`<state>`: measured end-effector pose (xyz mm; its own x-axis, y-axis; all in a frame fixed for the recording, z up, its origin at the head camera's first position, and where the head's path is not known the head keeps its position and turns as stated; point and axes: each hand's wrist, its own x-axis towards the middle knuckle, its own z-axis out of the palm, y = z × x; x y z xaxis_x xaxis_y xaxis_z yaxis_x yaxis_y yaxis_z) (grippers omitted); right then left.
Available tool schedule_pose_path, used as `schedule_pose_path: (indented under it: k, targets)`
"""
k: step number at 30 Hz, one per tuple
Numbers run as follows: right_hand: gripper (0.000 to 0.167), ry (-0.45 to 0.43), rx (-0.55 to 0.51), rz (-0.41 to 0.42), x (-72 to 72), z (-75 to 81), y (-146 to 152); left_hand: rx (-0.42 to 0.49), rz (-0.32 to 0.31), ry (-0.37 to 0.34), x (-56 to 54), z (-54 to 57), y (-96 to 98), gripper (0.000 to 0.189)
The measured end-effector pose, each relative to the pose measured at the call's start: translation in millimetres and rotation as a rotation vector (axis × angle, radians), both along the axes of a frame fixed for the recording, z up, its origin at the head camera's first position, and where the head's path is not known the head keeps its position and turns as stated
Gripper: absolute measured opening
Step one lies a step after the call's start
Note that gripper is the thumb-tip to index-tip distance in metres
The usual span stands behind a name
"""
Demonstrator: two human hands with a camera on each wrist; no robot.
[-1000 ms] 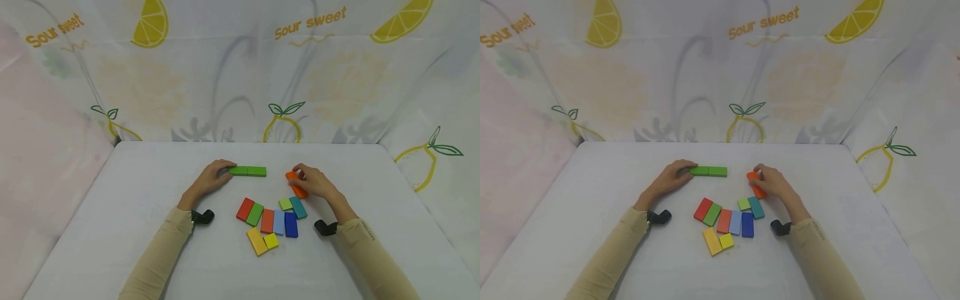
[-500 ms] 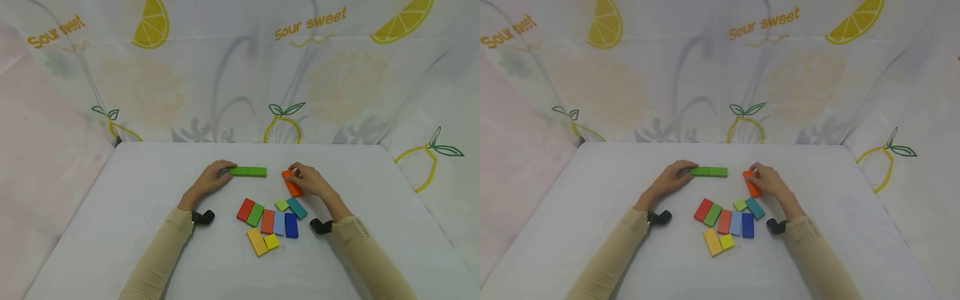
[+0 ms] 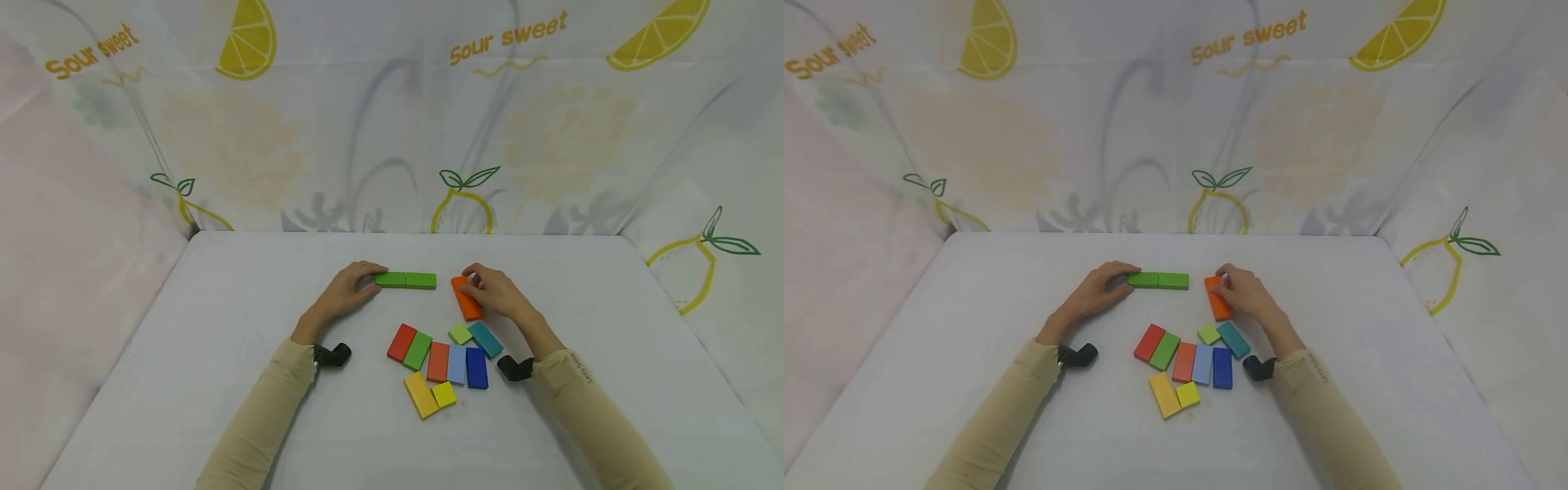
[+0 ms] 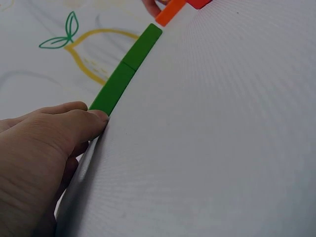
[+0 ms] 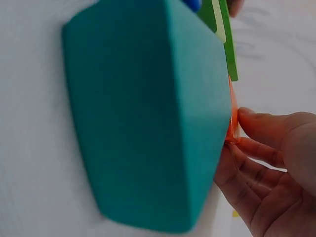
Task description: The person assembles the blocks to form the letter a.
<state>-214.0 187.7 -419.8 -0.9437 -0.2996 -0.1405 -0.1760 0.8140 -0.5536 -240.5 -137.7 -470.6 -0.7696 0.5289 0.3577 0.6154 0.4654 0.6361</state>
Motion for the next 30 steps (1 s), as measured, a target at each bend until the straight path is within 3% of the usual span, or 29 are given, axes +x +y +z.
schedule_pose_path:
  k: [7, 30]
  targets:
    - [0.035, 0.002, -0.024, 0.018, 0.2, -2.0, -5, -0.002, 0.002, 0.007, 1.1, 0.3, 0.0, 0.038]
    - [0.036, 0.028, -0.005, -0.046, 3.3, -2.0, -25, -0.003, 0.007, -0.002, 0.3, -0.5, 0.6, 0.038]
